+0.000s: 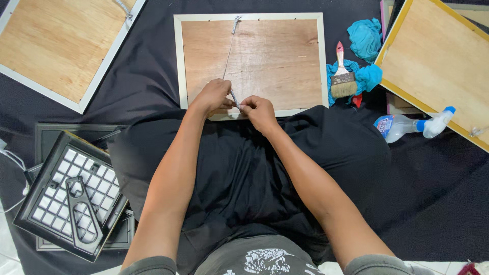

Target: The person attaches hanging wires to the back of wooden photo frames. They secure the wire to metal eyelets on the frame, flip the frames to show the front, and then remove the backing board from one frame.

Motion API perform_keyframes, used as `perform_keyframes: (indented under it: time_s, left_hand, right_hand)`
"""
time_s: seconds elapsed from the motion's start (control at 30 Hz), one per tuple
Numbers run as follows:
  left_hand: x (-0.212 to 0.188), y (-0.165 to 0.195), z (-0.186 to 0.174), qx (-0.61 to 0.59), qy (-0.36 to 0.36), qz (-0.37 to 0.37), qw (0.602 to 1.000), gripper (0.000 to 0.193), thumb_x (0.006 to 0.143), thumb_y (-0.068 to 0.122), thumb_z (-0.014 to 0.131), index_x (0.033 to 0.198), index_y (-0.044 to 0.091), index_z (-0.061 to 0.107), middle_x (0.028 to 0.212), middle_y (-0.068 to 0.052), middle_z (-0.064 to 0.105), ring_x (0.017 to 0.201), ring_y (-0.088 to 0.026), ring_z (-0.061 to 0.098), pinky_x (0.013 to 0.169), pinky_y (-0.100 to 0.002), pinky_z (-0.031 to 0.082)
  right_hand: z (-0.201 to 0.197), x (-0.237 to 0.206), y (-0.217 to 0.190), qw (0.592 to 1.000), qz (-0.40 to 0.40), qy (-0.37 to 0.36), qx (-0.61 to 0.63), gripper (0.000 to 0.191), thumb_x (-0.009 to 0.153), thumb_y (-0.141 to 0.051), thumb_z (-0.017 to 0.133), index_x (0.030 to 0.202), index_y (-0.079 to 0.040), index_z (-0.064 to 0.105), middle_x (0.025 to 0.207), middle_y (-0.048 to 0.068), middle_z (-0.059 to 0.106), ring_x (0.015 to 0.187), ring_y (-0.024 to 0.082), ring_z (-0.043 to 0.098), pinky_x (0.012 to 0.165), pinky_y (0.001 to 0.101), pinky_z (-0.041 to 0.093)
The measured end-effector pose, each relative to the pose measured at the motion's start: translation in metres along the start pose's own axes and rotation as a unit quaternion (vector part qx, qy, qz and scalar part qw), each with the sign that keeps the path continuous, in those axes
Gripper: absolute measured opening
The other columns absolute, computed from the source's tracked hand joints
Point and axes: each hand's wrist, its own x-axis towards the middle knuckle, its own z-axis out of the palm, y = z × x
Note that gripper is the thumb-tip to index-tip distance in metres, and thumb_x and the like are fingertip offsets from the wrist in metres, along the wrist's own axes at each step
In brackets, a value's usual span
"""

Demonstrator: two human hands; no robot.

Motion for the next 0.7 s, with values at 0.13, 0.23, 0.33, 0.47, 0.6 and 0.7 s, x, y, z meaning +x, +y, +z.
perform_keyframes:
  time_s: [0.13, 0.23, 0.33, 0.47, 0.6, 0.7]
  left_hand:
    - [0.003, -0.001, 0.0, 0.019, 0.009, 0.015, 1.0, 0.018, 0.094, 0.018, 0.045, 0.098, 0.002, 0.052, 0.089, -0.012, 0.06, 0.083, -0.028, 0.073, 0.072, -0.038, 0.064]
    - [0.005, -0.002, -0.002, 0.01, 0.006, 0.015, 1.0, 0.018, 0.094, 0.018, 0.045, 0.097, 0.001, 0.052, 0.088, -0.012, 0.06, 0.083, -0.028, 0.074, 0.072, -0.039, 0.064]
    - [0.004, -0.003, -0.002, -0.002, -0.008, 0.01, 1.0, 0.017, 0.093, 0.017, 0.045, 0.096, 0.002, 0.051, 0.089, -0.013, 0.062, 0.084, -0.028, 0.075, 0.073, -0.039, 0.065]
    - [0.0, -0.002, -0.001, 0.008, -0.001, 0.015, 1.0, 0.017, 0.094, 0.017, 0.046, 0.097, 0.001, 0.052, 0.092, -0.013, 0.062, 0.086, -0.028, 0.075, 0.076, -0.039, 0.065]
    - [-0.006, 0.004, 0.0, -0.007, 0.007, 0.009, 1.0, 0.018, 0.093, 0.016, 0.045, 0.097, 0.001, 0.052, 0.091, -0.015, 0.064, 0.086, -0.028, 0.075, 0.075, -0.04, 0.065]
    - [-0.01, 0.007, 0.002, -0.009, 0.007, 0.0, 1.0, 0.018, 0.094, 0.017, 0.045, 0.099, 0.001, 0.051, 0.092, -0.017, 0.066, 0.085, -0.031, 0.073, 0.073, -0.04, 0.064]
  right_hand:
    - [0.001, 0.001, 0.006, 0.996, -0.045, -0.017, -0.069, 0.015, 0.089, -0.009, 0.07, 0.1, -0.002, 0.077, 0.084, 0.004, 0.076, 0.077, 0.012, 0.069, 0.073, 0.0285, 0.054]
    - [0.002, 0.002, 0.005, 0.991, -0.079, -0.045, -0.096, 0.019, 0.084, -0.007, 0.068, 0.1, -0.002, 0.076, 0.087, 0.007, 0.076, 0.081, 0.015, 0.072, 0.078, 0.0305, 0.056]
    - [0.007, -0.002, -0.005, 0.992, -0.044, -0.041, -0.113, 0.022, 0.078, -0.013, 0.078, 0.094, 0.0, 0.073, 0.085, 0.012, 0.075, 0.078, 0.021, 0.071, 0.074, 0.0331, 0.056]
    - [0.008, -0.009, -0.022, 0.98, -0.044, -0.001, -0.192, 0.02, 0.082, -0.017, 0.078, 0.093, -0.001, 0.076, 0.084, 0.016, 0.074, 0.076, 0.026, 0.072, 0.074, 0.0353, 0.055]
    - [0.005, -0.015, -0.03, 0.961, -0.138, 0.023, -0.237, 0.018, 0.085, -0.014, 0.072, 0.097, -0.002, 0.078, 0.09, 0.019, 0.074, 0.082, 0.035, 0.072, 0.077, 0.0405, 0.056]
    - [0.005, -0.016, -0.03, 0.944, -0.142, 0.019, -0.296, 0.017, 0.088, -0.013, 0.067, 0.097, -0.003, 0.078, 0.09, 0.022, 0.072, 0.085, 0.041, 0.069, 0.079, 0.0468, 0.054]
